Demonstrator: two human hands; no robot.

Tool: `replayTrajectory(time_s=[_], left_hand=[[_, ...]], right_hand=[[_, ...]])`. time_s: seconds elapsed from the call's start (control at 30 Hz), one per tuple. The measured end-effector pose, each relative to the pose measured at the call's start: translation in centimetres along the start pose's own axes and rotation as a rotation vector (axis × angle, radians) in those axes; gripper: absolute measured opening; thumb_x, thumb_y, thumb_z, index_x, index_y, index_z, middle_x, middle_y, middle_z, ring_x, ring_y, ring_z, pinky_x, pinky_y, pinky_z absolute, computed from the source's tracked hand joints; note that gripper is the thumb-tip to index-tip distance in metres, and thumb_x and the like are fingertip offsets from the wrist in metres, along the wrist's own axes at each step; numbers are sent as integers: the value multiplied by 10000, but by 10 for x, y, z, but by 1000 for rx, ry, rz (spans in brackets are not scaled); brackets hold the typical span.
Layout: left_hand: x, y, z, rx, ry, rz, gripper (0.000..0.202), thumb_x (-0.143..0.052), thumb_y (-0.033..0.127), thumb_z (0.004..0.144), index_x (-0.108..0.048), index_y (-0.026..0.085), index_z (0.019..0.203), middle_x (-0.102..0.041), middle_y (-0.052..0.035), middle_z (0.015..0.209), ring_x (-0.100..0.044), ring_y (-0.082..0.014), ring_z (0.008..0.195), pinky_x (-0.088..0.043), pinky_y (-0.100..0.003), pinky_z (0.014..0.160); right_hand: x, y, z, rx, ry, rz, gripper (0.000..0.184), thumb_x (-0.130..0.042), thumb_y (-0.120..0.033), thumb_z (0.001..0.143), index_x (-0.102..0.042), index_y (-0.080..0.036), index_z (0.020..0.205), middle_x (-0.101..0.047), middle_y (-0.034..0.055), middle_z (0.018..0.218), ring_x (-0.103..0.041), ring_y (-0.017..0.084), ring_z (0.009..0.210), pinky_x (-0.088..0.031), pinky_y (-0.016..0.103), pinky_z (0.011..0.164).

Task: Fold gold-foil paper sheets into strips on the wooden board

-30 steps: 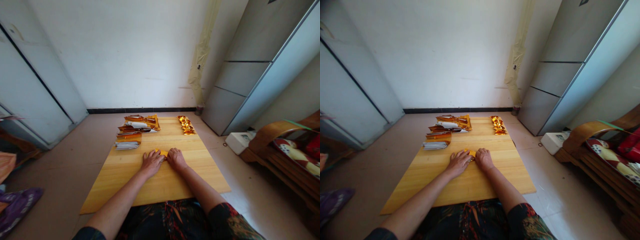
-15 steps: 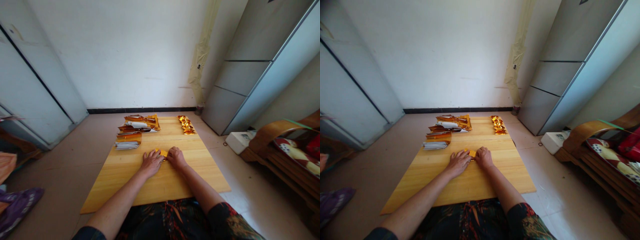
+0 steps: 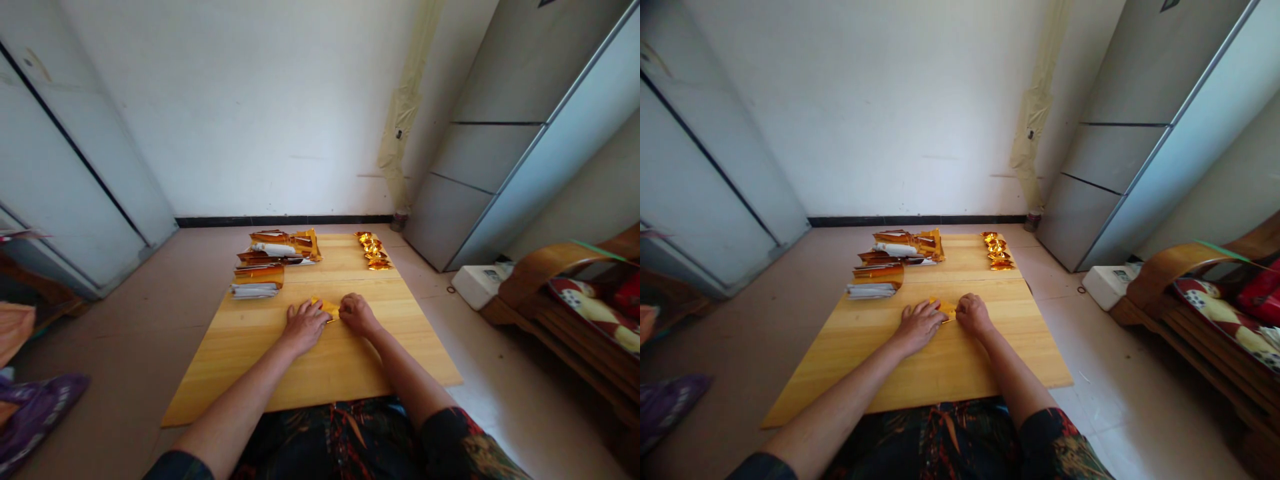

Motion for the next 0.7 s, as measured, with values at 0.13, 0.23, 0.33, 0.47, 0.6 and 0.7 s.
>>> replayTrajectory(time_s=[0.13,0.23,0.33,0.47,0.6,0.7], left_hand=[[-1,-1,1,8,-5,0,327,-422,277,890,-544,426,1154,-390,12,1458,-303,-297,1340,-244,-643,989],[-1,-2,2,23,-10,-18,337,-428,264,882,-541,432,1152,-379,24,1465,-299,-293,1345,-238,-643,994],[-2,-2,3,37,-3,-51,322,-433,254,873,-543,416,1129,-394,34,1456,-307,-281,1342,-242,-638,996],[-2,0,3,76,41,-84,244,-436,294,876,-536,334,1094,-433,18,1431,-326,-258,1331,-246,-618,1011],[-4,5,3,128,99,-104,278,-441,388,882,-512,278,1127,-475,-42,1396,-348,-259,1318,-228,-623,1022],[-5,8,3,169,134,-104,286,-445,395,885,-514,266,1131,-511,-60,1359,-359,-262,1311,-221,-625,1025]], right_hand=[[-1,-6,1,-81,-56,-67,66,-611,-168,751,-660,-179,709,-626,38,882,-535,151,844,-379,247,775],[-3,-9,1,-145,-79,-123,13,-661,-197,715,-667,-187,720,-620,35,899,-524,159,851,-371,247,757],[-3,-11,1,-164,-79,-135,22,-677,-197,704,-668,-191,723,-613,34,907,-515,161,864,-365,247,753],[-3,-10,1,-159,-84,-127,9,-663,-192,722,-669,-196,726,-605,32,912,-510,158,872,-358,246,748],[-4,-9,0,-156,-88,-115,16,-676,-190,713,-666,-195,724,-603,30,927,-509,157,885,-354,246,753],[-4,-9,0,-161,-88,-116,21,-677,-188,710,-665,-194,726,-604,29,928,-508,158,882,-354,245,750]])
Point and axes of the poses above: each hand's wrist, its own z-axis towards the middle knuckle, its own x-axis out of the back of the hand, y = z × x, the point moved 3 cm from there along z, towards the middle knuckle
